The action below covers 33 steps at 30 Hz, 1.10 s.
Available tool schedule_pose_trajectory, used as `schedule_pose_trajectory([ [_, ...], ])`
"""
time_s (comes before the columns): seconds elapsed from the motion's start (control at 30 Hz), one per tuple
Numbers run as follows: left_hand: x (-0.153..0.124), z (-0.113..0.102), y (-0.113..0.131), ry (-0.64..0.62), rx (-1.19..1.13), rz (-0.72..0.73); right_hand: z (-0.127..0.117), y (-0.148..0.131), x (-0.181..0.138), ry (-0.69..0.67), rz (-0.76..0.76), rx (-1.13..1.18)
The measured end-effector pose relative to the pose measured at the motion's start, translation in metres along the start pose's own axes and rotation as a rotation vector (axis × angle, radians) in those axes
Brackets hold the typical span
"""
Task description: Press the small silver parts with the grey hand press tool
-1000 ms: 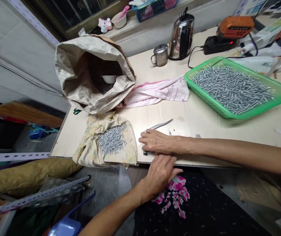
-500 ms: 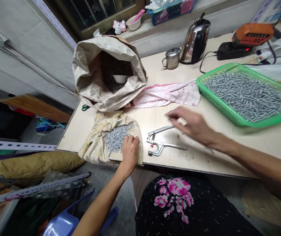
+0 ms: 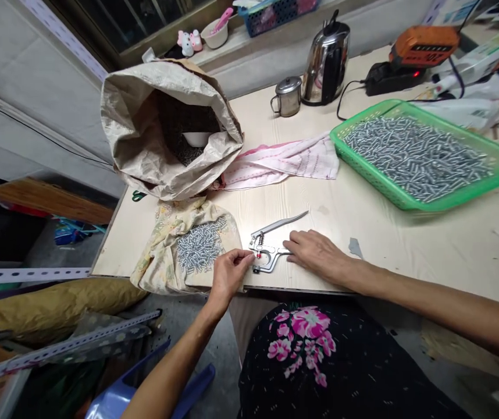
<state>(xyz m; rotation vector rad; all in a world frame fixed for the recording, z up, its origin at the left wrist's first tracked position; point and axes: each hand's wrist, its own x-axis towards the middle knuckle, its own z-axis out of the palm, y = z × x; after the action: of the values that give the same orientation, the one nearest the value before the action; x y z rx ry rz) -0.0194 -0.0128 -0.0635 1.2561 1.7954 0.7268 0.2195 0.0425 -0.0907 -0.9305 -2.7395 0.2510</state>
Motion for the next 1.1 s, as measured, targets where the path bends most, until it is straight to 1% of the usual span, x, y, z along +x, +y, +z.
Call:
schedule_pose_trajectory([
  [0.03,0.0,0.002,-0.001,0.007,-0.032,-0.026,0.008,-0.002,0.0,0.002,-0.015,0.014],
  [0.1,-0.001,0.006,-0.004,0.022,-0.093,-0.077,0.014,-0.001,-0.001,0.047,-0.053,0.012],
  [0.2,-0.001,0.01,-0.006,0.024,-0.131,-0.123,0.009,0.002,-0.006,0.121,-0.105,-0.02],
  [0.33,-0.004,0.013,-0.001,0.012,-0.082,-0.131,0.008,0.003,-0.007,0.155,-0.125,-0.024],
  [0.47,-0.006,0.015,0.004,-0.006,-0.065,-0.142,0.013,0.004,-0.007,0.143,-0.105,-0.013],
  [0.63,-0.005,0.017,0.002,0.016,-0.028,-0.147,0.016,0.006,-0.008,0.132,-0.108,0.012],
  [0.8,-0.002,0.017,0.005,-0.018,-0.03,-0.204,0.023,0.007,-0.005,0.144,-0.079,0.061],
  [0.93,-0.002,0.013,0.005,-0.038,0.051,-0.218,0.019,0.005,-0.004,0.08,-0.069,0.044],
  [1.0,0.002,0.01,-0.003,-0.052,0.104,-0.19,0.017,0.006,-0.003,0.061,-0.077,0.013],
  [1.1,0.01,0.006,-0.015,-0.067,0.189,-0.094,0.017,0.008,-0.001,0.086,-0.066,-0.053],
])
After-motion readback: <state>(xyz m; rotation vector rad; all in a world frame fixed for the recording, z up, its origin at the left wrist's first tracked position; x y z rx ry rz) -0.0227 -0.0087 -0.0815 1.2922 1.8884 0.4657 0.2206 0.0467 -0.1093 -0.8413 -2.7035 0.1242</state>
